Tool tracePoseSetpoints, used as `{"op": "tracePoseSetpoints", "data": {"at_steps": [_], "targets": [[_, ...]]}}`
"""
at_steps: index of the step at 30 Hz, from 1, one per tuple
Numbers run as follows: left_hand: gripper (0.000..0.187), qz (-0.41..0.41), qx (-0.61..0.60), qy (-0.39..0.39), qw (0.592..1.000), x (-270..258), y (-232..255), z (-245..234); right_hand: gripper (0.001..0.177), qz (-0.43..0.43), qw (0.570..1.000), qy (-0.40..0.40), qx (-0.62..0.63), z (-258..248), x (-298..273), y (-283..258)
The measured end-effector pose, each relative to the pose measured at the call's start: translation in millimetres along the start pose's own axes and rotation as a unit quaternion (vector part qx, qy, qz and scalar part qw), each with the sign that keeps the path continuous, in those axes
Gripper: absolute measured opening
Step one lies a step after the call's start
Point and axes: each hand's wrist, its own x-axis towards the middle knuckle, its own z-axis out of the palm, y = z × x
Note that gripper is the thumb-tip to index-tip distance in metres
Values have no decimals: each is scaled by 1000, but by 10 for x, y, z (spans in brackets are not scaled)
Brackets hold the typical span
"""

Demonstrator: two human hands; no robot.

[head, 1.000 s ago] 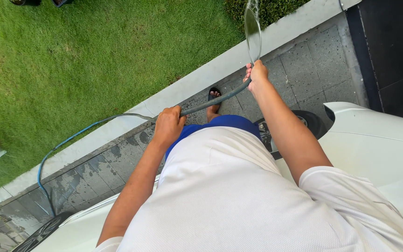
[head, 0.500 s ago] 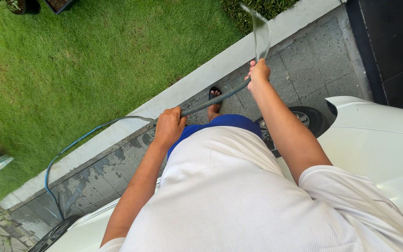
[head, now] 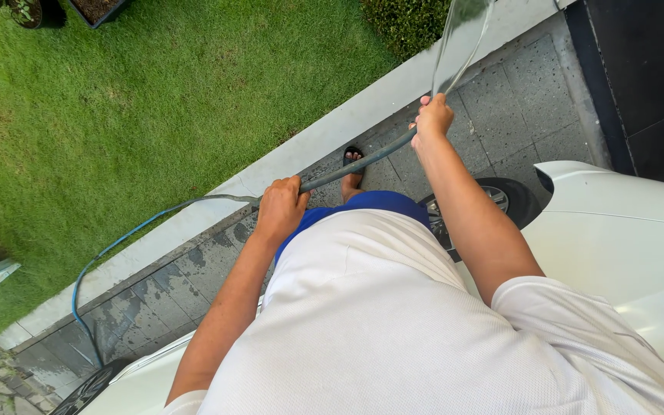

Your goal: Watering a car and nearby plants with a hose.

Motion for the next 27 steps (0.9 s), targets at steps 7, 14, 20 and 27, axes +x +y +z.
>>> {"op": "tracePoseSetpoints", "data": {"at_steps": [7, 14, 20, 27], "targets": [[25, -11, 0, 6, 1000, -23, -22, -36, 32, 42, 995, -82, -34, 119, 7, 4], [22, -23, -4, 8, 1000, -51, -50, -60, 35, 81, 983, -150, -71, 266, -7, -38], [22, -24, -8, 20, 999, -75, -73, -59, 34, 67, 979, -166, -98, 380, -99, -112], [21, -32, -14, 24, 999, -72, -71, -38, 30, -20, 987, -137, -83, 474, -146, -206]]}}
